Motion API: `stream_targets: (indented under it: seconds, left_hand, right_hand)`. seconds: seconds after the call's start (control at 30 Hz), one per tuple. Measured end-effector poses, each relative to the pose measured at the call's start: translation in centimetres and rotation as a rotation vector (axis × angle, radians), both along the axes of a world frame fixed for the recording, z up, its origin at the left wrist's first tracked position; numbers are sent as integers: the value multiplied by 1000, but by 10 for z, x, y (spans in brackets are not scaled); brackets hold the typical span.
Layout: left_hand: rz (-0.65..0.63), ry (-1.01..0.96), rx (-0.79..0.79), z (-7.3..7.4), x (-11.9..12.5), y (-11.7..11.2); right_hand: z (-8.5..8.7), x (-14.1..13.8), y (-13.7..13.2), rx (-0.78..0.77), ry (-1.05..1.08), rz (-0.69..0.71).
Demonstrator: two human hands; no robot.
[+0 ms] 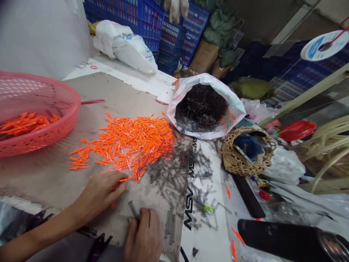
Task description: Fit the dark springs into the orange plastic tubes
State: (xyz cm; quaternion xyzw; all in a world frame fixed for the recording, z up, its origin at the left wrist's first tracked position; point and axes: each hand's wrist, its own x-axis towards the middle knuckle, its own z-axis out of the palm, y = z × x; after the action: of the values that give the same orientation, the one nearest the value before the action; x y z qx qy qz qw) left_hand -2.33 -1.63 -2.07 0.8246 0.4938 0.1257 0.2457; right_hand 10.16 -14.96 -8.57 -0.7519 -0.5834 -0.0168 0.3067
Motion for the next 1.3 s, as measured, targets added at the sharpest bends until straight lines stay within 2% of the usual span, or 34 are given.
stream_targets:
  seconds: [0.07, 0.13, 0.27, 0.33, 0.43, 0.5, 0.6, 0.67, 0.8, 1.13, 1.2, 1.3]
  left_hand:
    - [30, -211, -136, 0, -3, -2]
    - [55, -390, -342, -2, -7, -5]
    - [114, -595, -768, -6, -15, -14]
    - [156, -614, -879, -5, -16, -18]
    - [182, -626, -889, -3, -14, -20]
    - [177, -623, -816, -3, -13, -20]
    - [156, -560, -666, -6, -13, -19]
    - [120, -514, -639, -10, -13, -20]
    - [60, -480, -644, -14, -10, -23]
    - [92, -511, -642, -10, -4, -22]
    - [119, -570, -673, -9, -4, -23]
    - [176, -644, -840, -3, -4, -24]
  right_hand:
    - [2, -3, 7, -20, 11, 51]
    - [4, -4, 13, -40, 72, 100]
    - [14, 1, 17, -2, 457, 68]
    - [19, 5, 17, -35, 655, 52]
    - [23, 8, 18, -103, 757, 82]
    - [22, 9, 20, -73, 656, 76]
    - [20, 11, 25, -18, 396, 7]
    - [20, 14, 28, -34, 328, 3]
    - [23, 20, 29, -66, 372, 30]
    - [23, 28, 28, -60, 414, -38]
    - [23, 30, 26, -35, 459, 11]
    - [26, 23, 22, 8, 605, 134]
